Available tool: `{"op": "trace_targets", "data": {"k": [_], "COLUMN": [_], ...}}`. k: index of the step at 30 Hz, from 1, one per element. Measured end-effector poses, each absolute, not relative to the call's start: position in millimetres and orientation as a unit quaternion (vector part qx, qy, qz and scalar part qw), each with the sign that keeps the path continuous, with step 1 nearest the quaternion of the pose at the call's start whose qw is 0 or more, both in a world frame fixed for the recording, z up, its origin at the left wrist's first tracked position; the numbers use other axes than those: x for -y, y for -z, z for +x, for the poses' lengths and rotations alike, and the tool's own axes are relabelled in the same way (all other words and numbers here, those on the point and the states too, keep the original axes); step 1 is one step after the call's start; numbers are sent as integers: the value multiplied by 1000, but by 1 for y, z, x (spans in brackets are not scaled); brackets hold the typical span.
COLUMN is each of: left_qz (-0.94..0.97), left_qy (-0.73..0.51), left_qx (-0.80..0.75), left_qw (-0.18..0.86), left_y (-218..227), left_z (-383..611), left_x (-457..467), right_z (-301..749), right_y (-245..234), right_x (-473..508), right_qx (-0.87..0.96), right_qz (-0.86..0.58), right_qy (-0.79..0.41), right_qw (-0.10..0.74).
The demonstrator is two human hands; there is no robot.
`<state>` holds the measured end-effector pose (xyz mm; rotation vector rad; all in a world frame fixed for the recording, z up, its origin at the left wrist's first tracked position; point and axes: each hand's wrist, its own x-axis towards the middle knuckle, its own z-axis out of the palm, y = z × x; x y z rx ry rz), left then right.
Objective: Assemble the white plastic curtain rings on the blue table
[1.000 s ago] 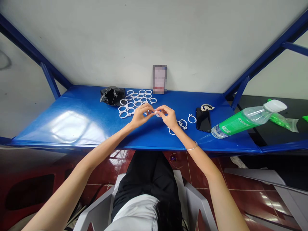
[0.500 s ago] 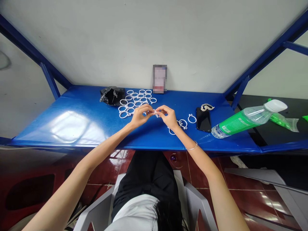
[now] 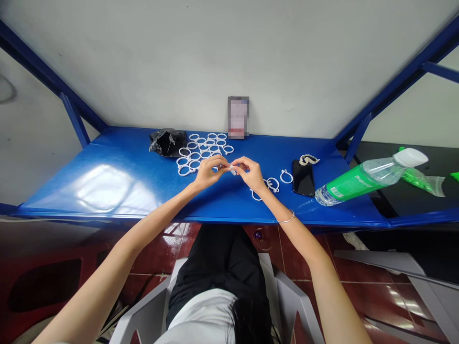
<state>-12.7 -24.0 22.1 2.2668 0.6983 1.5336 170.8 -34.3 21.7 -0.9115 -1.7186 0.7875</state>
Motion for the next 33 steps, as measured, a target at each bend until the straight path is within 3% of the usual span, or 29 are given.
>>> {"op": "trace_targets", "data": {"k": [33], "left_qz": [803], "left_qy": [-517], "left_qx": [-256], "left_qw": [148], "left_y": [-22], "left_z": [-13], "left_x": [24], "right_z": [171], "right_y": [-19], "right_x": [32], "right_qx": [676], "right_qz": [-379], "right_qy": [-345], "right_qw": [529]}}
